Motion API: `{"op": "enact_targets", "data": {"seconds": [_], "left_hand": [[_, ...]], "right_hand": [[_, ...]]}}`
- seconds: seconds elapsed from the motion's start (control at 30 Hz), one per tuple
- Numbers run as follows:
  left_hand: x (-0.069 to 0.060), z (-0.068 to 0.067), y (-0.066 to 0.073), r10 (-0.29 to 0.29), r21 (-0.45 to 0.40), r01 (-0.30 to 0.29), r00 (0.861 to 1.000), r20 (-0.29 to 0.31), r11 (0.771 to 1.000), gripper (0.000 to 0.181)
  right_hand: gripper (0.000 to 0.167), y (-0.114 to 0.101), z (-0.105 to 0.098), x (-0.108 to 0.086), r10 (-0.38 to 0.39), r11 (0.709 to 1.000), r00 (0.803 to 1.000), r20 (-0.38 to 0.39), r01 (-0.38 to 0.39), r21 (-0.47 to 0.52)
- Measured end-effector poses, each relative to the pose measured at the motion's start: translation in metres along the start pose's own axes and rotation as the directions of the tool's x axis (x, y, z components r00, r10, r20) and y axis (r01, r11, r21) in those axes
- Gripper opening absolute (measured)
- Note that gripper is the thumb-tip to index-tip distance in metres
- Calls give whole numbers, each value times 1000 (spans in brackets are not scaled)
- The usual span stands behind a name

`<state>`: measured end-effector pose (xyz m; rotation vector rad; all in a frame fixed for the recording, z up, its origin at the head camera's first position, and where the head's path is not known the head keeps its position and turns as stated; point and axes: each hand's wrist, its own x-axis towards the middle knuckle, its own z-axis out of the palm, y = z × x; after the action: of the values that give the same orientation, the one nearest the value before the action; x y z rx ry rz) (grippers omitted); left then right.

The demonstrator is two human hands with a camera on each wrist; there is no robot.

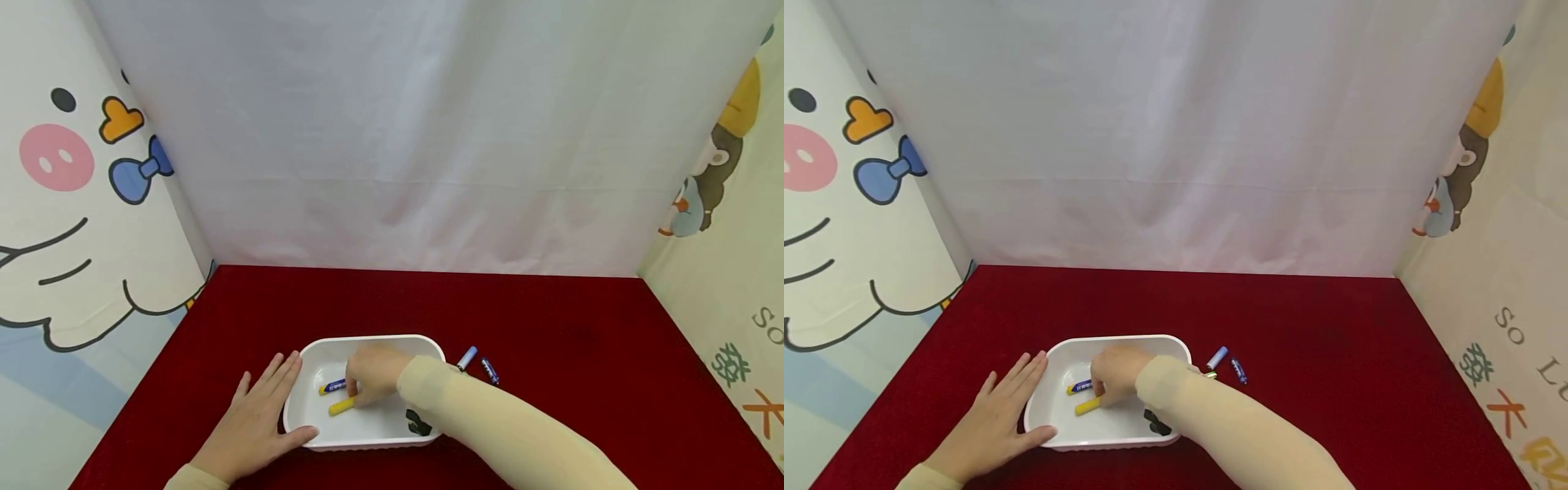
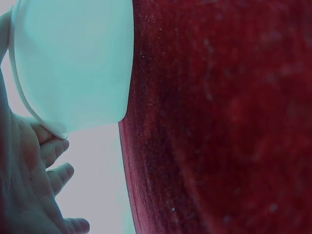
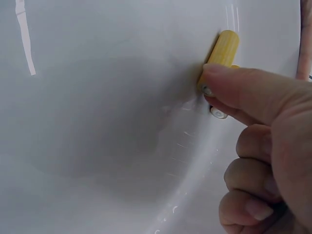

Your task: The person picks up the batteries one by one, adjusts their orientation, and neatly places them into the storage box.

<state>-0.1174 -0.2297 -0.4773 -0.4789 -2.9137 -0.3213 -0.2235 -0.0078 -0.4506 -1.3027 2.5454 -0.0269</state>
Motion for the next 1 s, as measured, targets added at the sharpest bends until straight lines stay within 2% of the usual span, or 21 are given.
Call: {"op": "enact_targets", "data": {"seconds": [0.27,0.43,0.57,0.77,0.87,1.0], "left_hand": [[1,1,2,-3,-4,3,1000,14,1000,102],[2,1,3,1,0,-1,1000,10,1000,102],[2,2,3,-5,7,5,1000,13,1000,103],[1,3,2,-26,15,26,999,28,1000,104],[1,2,2,-27,19,26,999,28,999,103],[2,1,3,-30,14,29,999,31,999,103]], "right_hand": [[9,3,-1,-5,11,1000,1000,4,-11,29],[14,9,-10,-12,14,989,1000,-12,-12,144],[15,18,-25,-23,-10,977,999,-51,21,211],[22,36,-53,-55,-21,959,986,-165,67,274],[27,47,-62,-77,1,961,970,-241,66,270],[35,63,-65,-114,60,972,943,-328,19,233]]}}
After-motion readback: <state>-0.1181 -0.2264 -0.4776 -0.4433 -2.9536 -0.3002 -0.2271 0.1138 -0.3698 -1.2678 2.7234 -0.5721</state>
